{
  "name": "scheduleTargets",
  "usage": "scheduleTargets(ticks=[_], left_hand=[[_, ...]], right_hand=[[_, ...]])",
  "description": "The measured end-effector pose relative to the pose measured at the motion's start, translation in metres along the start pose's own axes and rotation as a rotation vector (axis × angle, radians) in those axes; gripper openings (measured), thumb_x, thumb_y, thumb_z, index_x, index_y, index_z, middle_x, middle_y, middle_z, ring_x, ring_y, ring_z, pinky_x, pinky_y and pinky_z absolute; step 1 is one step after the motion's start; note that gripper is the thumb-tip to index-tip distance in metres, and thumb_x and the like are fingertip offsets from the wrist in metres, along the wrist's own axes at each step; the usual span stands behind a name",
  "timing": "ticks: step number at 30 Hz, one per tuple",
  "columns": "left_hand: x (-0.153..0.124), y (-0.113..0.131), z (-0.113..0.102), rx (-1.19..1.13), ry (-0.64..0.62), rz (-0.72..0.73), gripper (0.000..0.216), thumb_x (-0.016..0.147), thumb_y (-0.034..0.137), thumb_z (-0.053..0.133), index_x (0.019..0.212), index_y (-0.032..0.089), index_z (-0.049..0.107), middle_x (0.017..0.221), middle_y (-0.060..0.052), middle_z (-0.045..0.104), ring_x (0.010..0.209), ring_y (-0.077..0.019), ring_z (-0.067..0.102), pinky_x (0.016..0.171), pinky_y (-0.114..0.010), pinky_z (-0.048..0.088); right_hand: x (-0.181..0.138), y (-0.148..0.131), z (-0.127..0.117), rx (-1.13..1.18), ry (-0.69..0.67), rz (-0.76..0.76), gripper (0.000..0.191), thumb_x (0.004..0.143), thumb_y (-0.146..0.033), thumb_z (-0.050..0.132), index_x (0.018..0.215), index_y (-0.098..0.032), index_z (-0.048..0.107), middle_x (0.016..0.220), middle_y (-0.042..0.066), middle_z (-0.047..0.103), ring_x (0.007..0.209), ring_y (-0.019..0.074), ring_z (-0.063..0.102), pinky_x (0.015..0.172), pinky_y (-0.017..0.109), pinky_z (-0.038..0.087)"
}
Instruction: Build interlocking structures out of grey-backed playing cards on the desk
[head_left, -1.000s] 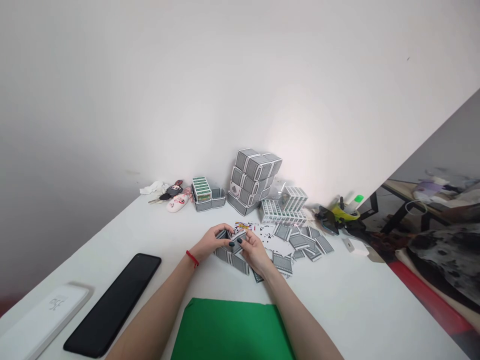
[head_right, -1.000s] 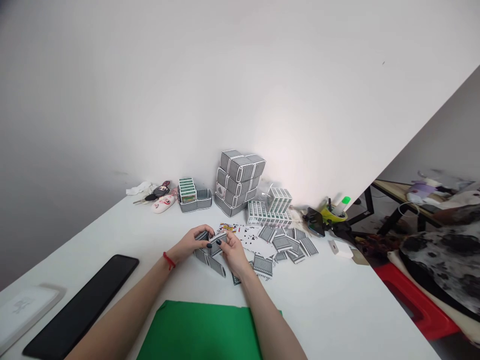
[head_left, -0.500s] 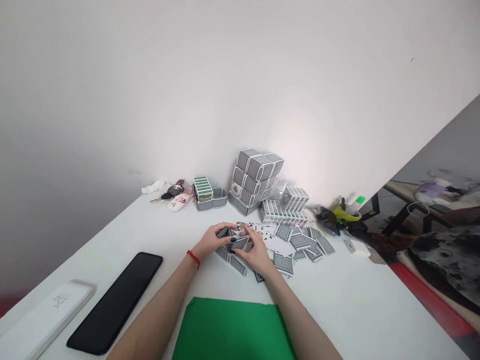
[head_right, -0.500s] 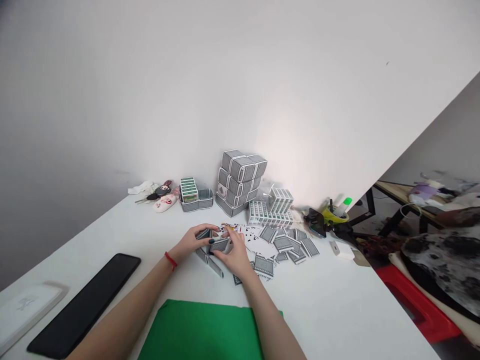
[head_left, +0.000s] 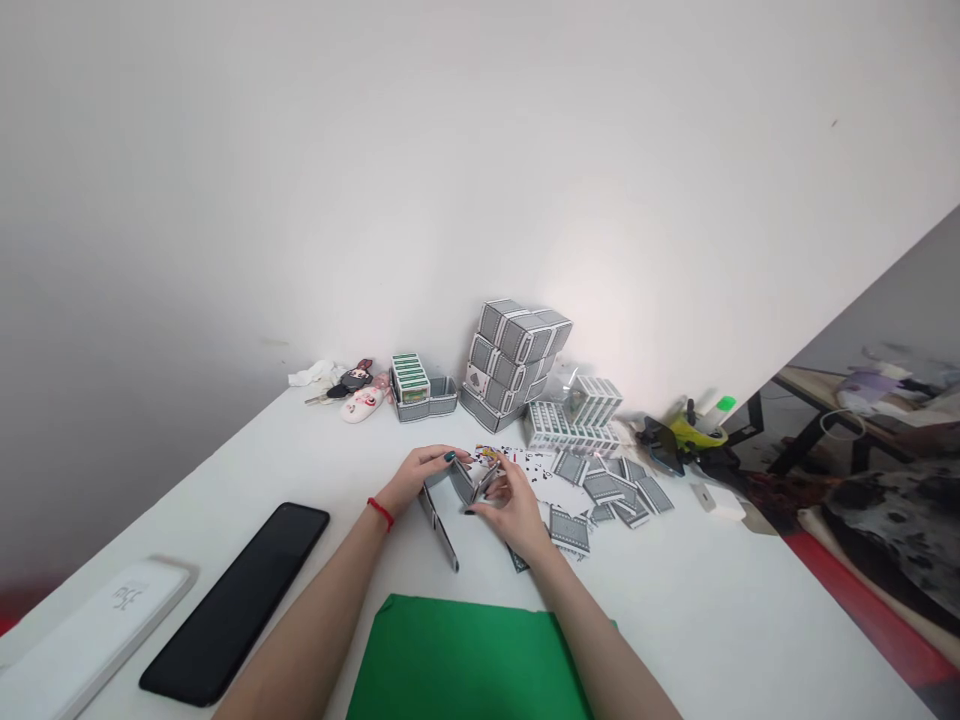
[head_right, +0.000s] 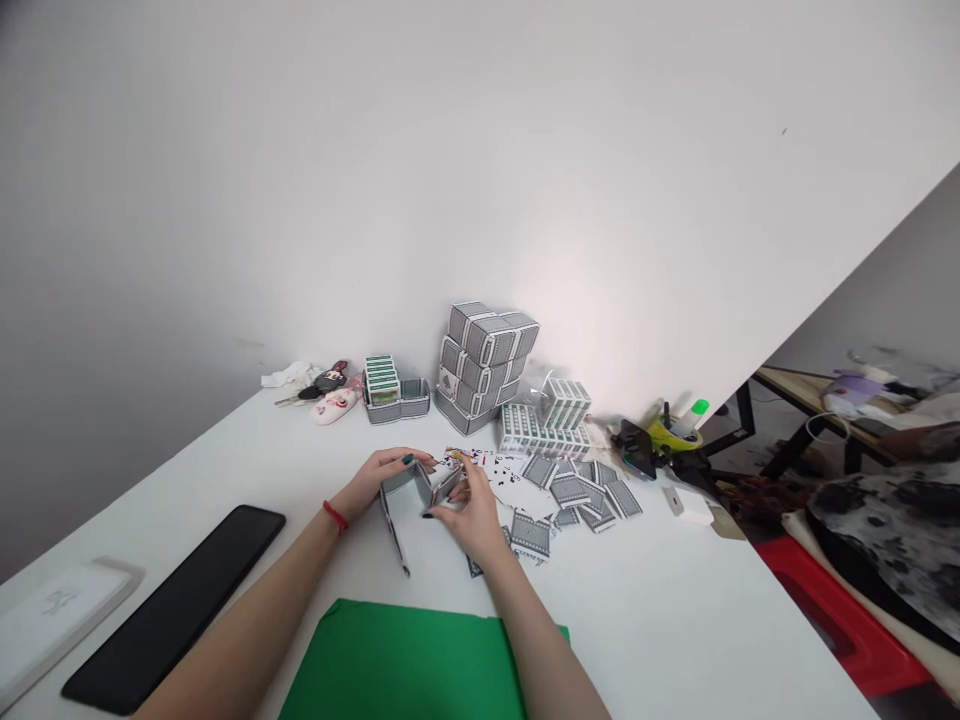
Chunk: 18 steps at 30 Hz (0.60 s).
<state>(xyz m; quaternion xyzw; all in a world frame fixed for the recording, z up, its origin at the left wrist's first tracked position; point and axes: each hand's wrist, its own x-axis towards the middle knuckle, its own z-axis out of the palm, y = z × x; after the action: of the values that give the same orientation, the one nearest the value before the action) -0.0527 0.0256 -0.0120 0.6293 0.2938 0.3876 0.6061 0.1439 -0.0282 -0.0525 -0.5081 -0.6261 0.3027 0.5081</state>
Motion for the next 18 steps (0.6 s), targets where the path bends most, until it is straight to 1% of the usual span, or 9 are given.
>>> scheduleTargets(ticks=[2, 5, 8, 13, 18], left_hand=[[0.0003, 0.0000, 0.0001, -0.018, -0.003, -0.018, 0.039, 0.080, 0.043, 0.053, 0.099, 0.012, 0.068, 0.101, -0.012, 0.068, 0.101, -0.0271, 0.058, 0.090, -0.038, 0.042], [0.0002, -0.0007, -0.0001, -0.028, -0.007, -0.030, 0.042, 0.081, 0.045, 0.050, 0.098, 0.012, 0.068, 0.101, -0.012, 0.068, 0.100, -0.0267, 0.059, 0.089, -0.037, 0.042], [-0.0003, -0.0011, -0.0008, -0.002, -0.025, -0.029, 0.042, 0.082, 0.045, 0.048, 0.096, 0.012, 0.070, 0.102, -0.011, 0.069, 0.099, -0.0264, 0.058, 0.089, -0.036, 0.041], [-0.0010, 0.0009, -0.0028, -0.009, -0.067, -0.042, 0.044, 0.083, 0.046, 0.047, 0.097, 0.012, 0.070, 0.099, -0.011, 0.069, 0.094, -0.0255, 0.060, 0.087, -0.035, 0.042], [0.0002, 0.0009, -0.0058, -0.023, -0.104, -0.030, 0.045, 0.083, 0.047, 0.047, 0.099, 0.012, 0.069, 0.103, -0.011, 0.068, 0.096, -0.0258, 0.060, 0.090, -0.036, 0.041]], right_hand=[[-0.0013, -0.0041, 0.0029, -0.060, 0.030, -0.001, 0.085, 0.055, -0.031, 0.078, 0.130, -0.026, 0.040, 0.093, 0.004, 0.050, 0.068, 0.0155, 0.052, 0.065, 0.034, 0.051], [-0.0026, -0.0082, 0.0060, -0.092, 0.070, 0.021, 0.076, 0.060, -0.029, 0.073, 0.129, -0.027, 0.041, 0.093, 0.004, 0.049, 0.064, 0.0140, 0.050, 0.062, 0.032, 0.050], [-0.0025, -0.0084, 0.0062, -0.066, 0.069, 0.029, 0.069, 0.064, -0.024, 0.067, 0.128, -0.026, 0.042, 0.093, 0.004, 0.049, 0.064, 0.0133, 0.051, 0.062, 0.031, 0.049], [-0.0008, -0.0056, 0.0060, -0.012, 0.074, 0.033, 0.065, 0.062, -0.022, 0.067, 0.124, -0.023, 0.047, 0.095, 0.005, 0.051, 0.065, 0.0145, 0.053, 0.063, 0.032, 0.048], [0.0018, -0.0065, 0.0078, 0.011, 0.126, 0.094, 0.060, 0.057, -0.021, 0.070, 0.114, -0.023, 0.051, 0.085, 0.001, 0.052, 0.061, 0.0142, 0.054, 0.060, 0.031, 0.048]])
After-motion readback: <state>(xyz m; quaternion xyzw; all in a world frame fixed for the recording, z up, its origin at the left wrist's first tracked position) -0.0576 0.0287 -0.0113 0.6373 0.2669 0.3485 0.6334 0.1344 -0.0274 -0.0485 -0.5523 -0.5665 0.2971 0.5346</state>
